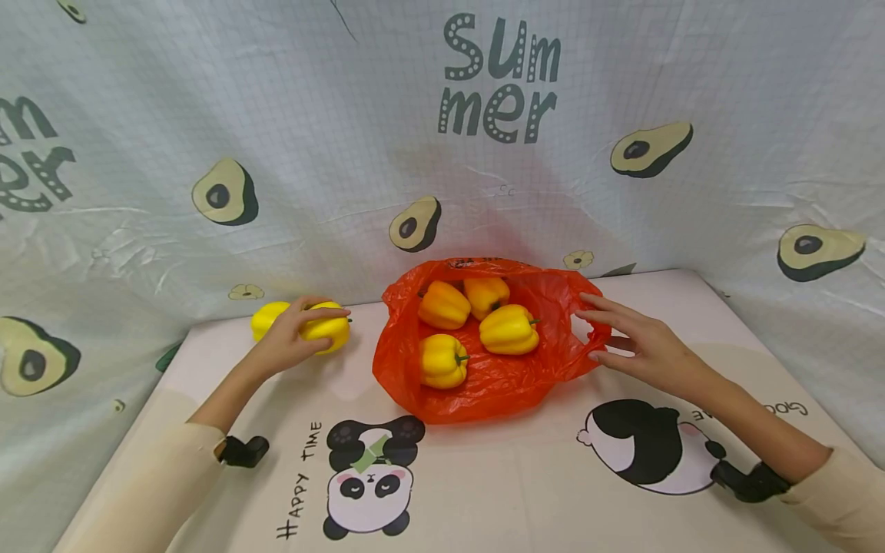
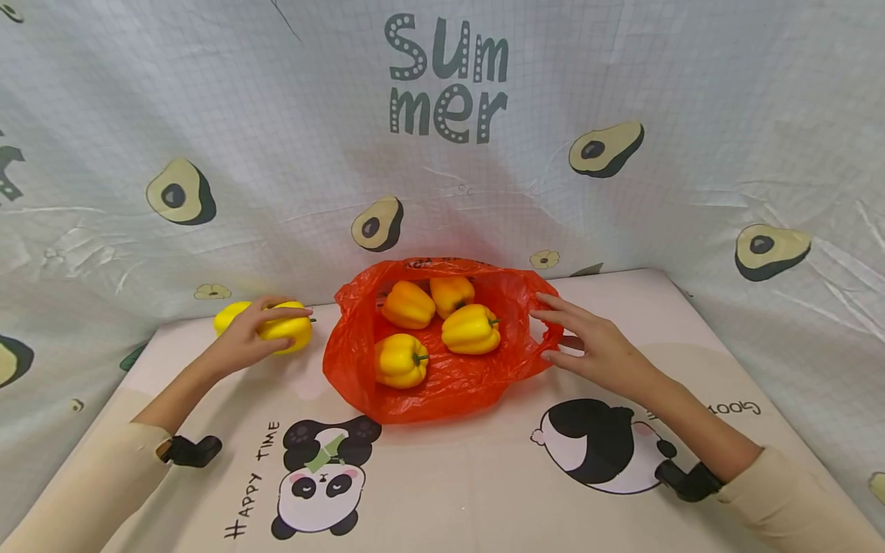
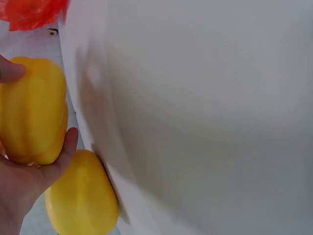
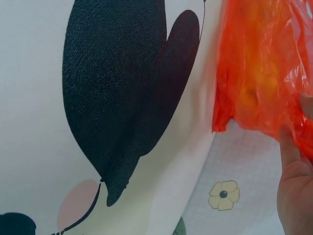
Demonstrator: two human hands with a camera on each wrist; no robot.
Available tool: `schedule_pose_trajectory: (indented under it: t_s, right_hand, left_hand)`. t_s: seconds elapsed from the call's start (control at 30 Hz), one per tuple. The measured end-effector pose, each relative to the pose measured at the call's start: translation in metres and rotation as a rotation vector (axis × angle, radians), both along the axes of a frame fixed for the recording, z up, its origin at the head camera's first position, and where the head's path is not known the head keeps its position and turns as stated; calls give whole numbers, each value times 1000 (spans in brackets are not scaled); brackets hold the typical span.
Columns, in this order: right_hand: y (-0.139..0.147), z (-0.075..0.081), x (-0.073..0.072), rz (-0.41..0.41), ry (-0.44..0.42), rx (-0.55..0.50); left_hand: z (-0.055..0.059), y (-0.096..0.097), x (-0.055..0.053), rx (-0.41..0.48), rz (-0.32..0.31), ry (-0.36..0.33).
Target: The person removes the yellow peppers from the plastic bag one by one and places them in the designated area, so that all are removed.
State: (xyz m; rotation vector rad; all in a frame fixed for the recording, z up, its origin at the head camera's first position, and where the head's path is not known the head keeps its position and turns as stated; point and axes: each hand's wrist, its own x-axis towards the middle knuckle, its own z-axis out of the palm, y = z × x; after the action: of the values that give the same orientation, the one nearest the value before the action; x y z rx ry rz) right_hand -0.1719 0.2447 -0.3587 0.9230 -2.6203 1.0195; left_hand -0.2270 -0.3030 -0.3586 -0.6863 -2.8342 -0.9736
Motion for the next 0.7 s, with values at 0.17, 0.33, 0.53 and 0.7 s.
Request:
schedule_pose_trajectory:
  t_s: [0.17, 0.33, 0.53, 0.7]
  right_hand:
    - [0, 0, 0, 7, -7, -6]
    - [-2, 0, -1, 8, -16, -8]
    - [-3, 1, -1, 8, -26, -9]
    - [-4, 1, -2, 8, -21, -5]
  left_hand:
    - [-3, -4, -4, -10, 7, -18]
    - [-2, -7, -8, -18, 1, -23]
    - [0, -8, -10, -38, 4, -33]
    - [-2, -11, -13, -56, 38, -32]
